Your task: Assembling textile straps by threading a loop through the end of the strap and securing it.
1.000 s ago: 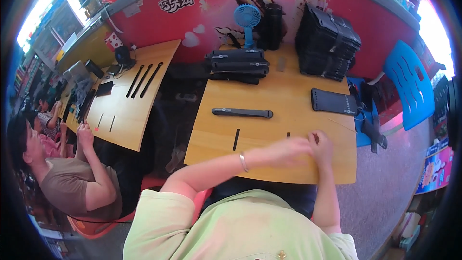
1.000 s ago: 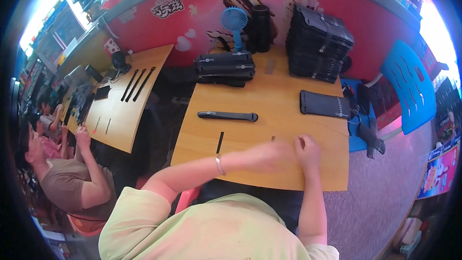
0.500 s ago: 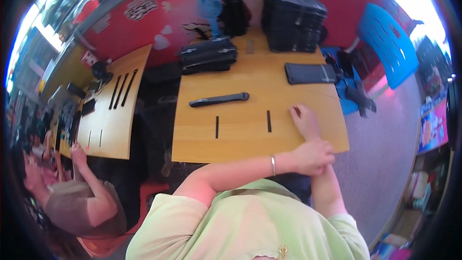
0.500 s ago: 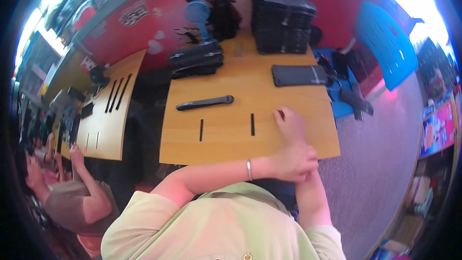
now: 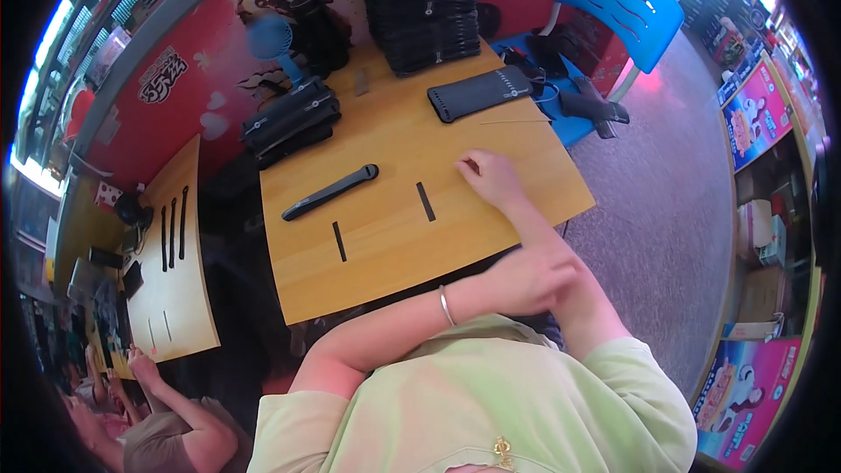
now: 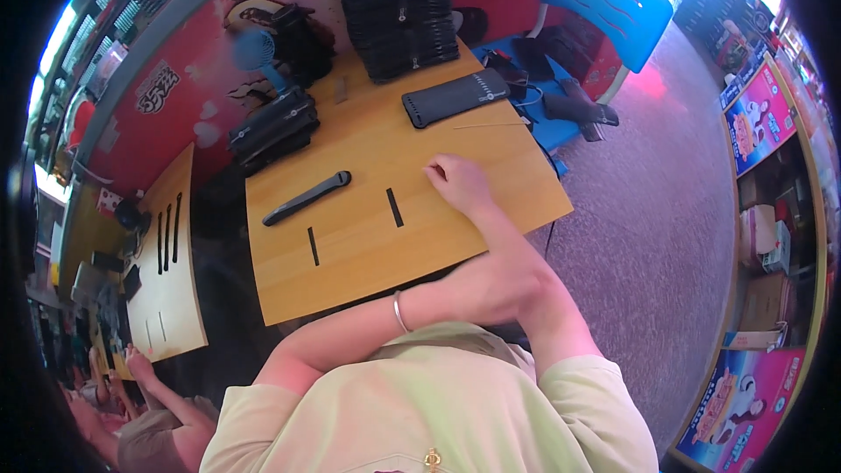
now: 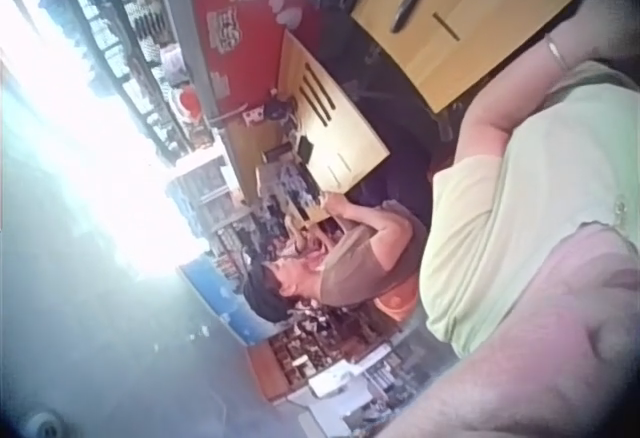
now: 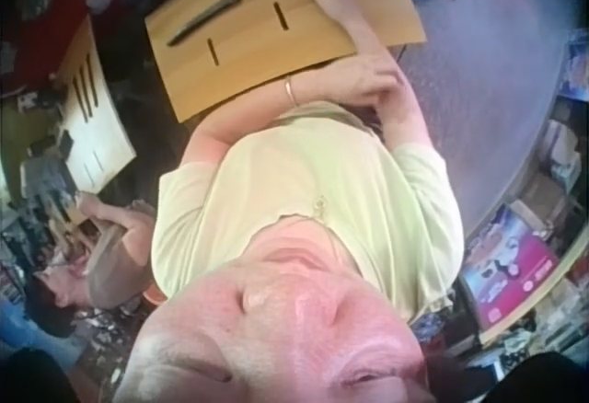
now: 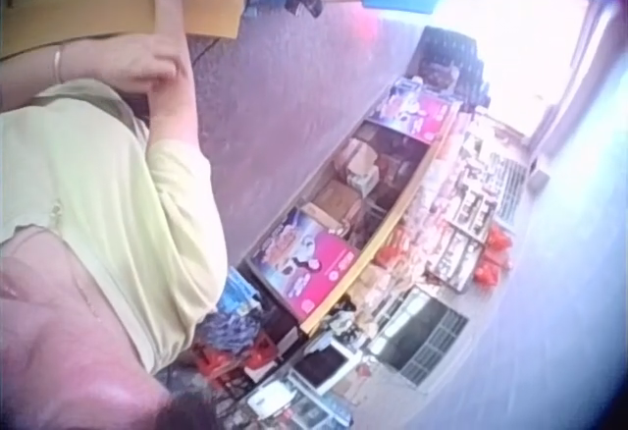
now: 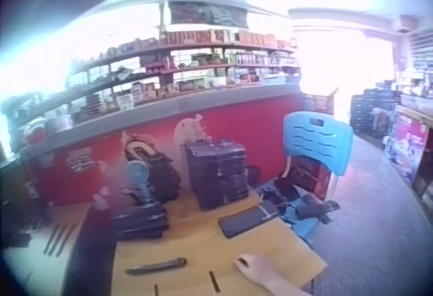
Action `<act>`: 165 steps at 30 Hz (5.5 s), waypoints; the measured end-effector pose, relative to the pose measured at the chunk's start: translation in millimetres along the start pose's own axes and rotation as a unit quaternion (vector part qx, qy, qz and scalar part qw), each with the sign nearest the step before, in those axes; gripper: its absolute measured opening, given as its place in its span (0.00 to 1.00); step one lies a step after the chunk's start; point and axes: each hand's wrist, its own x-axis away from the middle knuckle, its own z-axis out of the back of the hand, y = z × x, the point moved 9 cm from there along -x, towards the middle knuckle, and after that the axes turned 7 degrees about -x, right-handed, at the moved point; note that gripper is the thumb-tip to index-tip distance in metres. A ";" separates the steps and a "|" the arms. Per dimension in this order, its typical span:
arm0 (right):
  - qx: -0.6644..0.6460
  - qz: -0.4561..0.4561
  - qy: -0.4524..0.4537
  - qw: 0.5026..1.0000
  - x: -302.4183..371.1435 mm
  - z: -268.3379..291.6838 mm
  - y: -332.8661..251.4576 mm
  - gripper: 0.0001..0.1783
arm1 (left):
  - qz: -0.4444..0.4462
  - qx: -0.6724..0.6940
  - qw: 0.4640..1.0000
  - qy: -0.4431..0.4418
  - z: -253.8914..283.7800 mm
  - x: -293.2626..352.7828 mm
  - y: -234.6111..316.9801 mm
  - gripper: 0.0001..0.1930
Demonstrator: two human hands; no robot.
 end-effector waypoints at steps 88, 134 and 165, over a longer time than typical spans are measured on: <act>0.045 0.029 -0.015 0.998 -2.1 -7.2 6.3 0.06 | 0.413 -0.432 0.796 0.098 194.7 242.0 -145.3 0.23; 0.043 0.038 -0.050 0.997 -5.6 -17.7 4.7 0.04 | 0.381 -0.035 0.715 0.585 283.6 300.3 -28.4 0.10; 0.352 0.053 -0.189 0.915 1.7 17.6 -16.7 0.12 | 0.415 -0.292 0.742 0.438 301.9 276.8 -7.2 0.17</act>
